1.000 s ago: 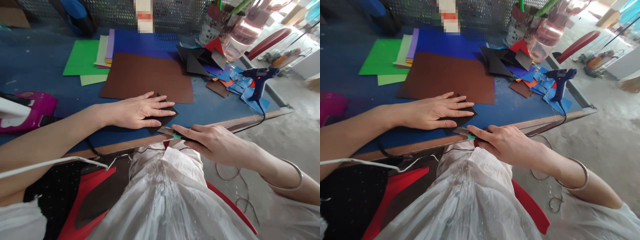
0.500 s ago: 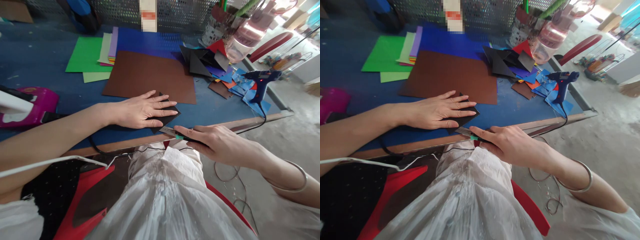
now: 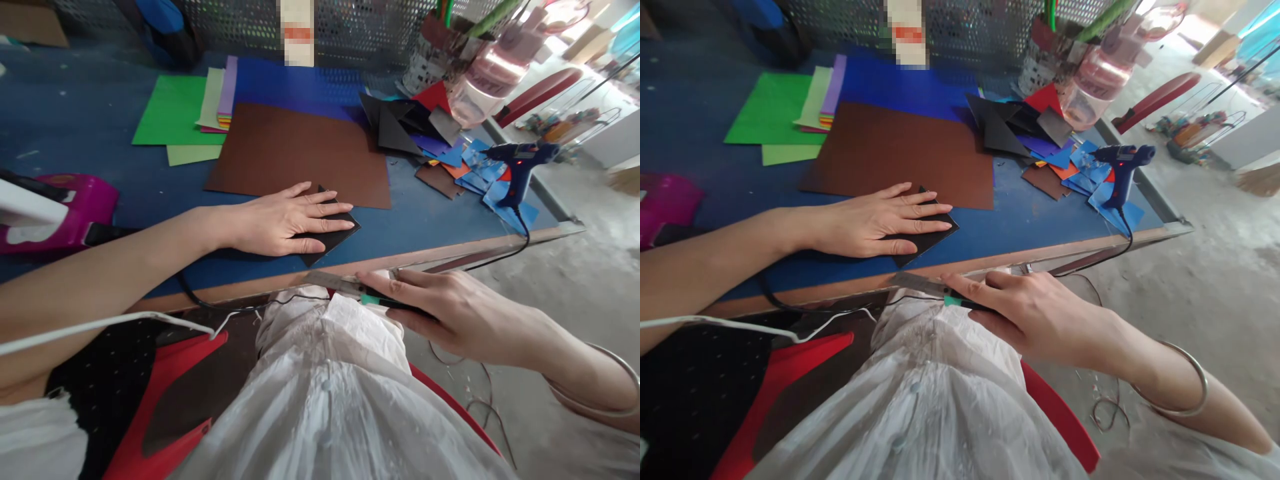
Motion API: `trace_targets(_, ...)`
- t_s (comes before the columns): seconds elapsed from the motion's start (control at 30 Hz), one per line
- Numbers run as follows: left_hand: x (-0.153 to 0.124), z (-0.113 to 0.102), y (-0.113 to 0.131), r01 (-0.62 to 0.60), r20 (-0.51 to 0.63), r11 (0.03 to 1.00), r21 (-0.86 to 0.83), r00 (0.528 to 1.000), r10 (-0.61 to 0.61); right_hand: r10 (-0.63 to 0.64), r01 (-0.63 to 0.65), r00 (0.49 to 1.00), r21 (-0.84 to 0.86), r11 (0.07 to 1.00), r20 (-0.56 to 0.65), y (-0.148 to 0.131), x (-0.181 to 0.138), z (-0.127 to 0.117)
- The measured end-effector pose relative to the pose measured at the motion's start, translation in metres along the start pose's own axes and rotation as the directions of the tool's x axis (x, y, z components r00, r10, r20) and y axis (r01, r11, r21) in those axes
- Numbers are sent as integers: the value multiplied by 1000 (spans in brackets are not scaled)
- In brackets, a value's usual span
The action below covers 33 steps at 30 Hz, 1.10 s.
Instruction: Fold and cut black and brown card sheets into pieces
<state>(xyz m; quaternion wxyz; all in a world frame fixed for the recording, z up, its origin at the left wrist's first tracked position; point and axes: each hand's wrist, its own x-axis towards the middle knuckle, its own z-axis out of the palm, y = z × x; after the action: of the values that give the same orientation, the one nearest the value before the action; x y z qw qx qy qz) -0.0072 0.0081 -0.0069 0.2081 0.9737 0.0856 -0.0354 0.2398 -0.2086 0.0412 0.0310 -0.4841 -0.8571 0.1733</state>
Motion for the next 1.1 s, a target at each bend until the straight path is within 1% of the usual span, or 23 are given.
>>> trace_targets(0.07,0,0,0,-3,-13,1000,-13,1000,3,27,-27,997,6,1000,-71,7,-4,-7)
trace_targets(0.13,-1,-1,0,-12,-32,999,-40,999,11,111,-117,980,-25,993,-165,20,-5,-12)
trace_targets(0.17,-1,-1,0,-15,-50,998,-61,999,12,174,-189,962,-52,981,-211,29,-4,-13)
trace_targets(0.2,-2,-1,1,-11,-83,996,-86,997,4,227,-264,933,-101,959,-280,38,-1,-14)
trace_targets(0.23,-2,-1,1,5,-135,994,-110,991,-20,263,-329,903,-155,931,-340,48,2,-14)
trace_targets(0.27,-2,0,2,35,-200,991,-128,978,-60,278,-370,880,-189,909,-386,57,7,-13)
trace_targets(0.33,-1,0,3,124,-336,983,-136,928,-164,304,-424,846,-208,881,-438,75,18,-10)
trace_targets(0.37,0,0,3,176,-384,976,-125,899,-211,310,-439,839,-221,871,-448,82,24,-8)
trace_targets(0.4,1,0,3,227,-408,968,-105,878,-250,308,-445,837,-235,864,-453,88,29,-5)
trace_targets(0.43,2,0,3,273,-413,959,-82,866,-282,297,-441,837,-246,863,-459,92,35,-3)
trace_targets(0.5,3,0,2,344,-393,938,-43,857,-333,272,-426,843,-265,865,-465,97,44,0)
trace_targets(0.6,4,-1,3,385,-369,922,-30,854,-368,239,-423,828,-285,860,-507,92,54,4)
trace_targets(0.67,5,-1,4,378,-363,924,-52,855,-370,212,-399,820,-266,877,-531,82,59,5)
trace_targets(0.7,6,-1,4,374,-362,925,-66,855,-371,193,-366,825,-242,898,-530,77,61,5)
trace_targets(0.8,7,-1,2,365,-368,924,-119,848,-382,144,-234,867,-135,963,-477,62,69,7)
trace_targets(0.87,8,-2,-3,355,-384,918,-175,835,-395,136,-178,897,-62,982,-420,56,75,9)
trace_targets(0.93,8,-3,-8,339,-418,904,-261,805,-422,145,-157,915,-1,988,-377,52,82,9)
trace_targets(1.0,7,-4,-13,310,-451,878,-364,767,-457,158,-156,918,33,987,-363,50,90,8)
trace_targets(1.1,7,-5,-16,233,-487,841,-489,726,-485,173,-177,920,22,984,-352,47,99,6)
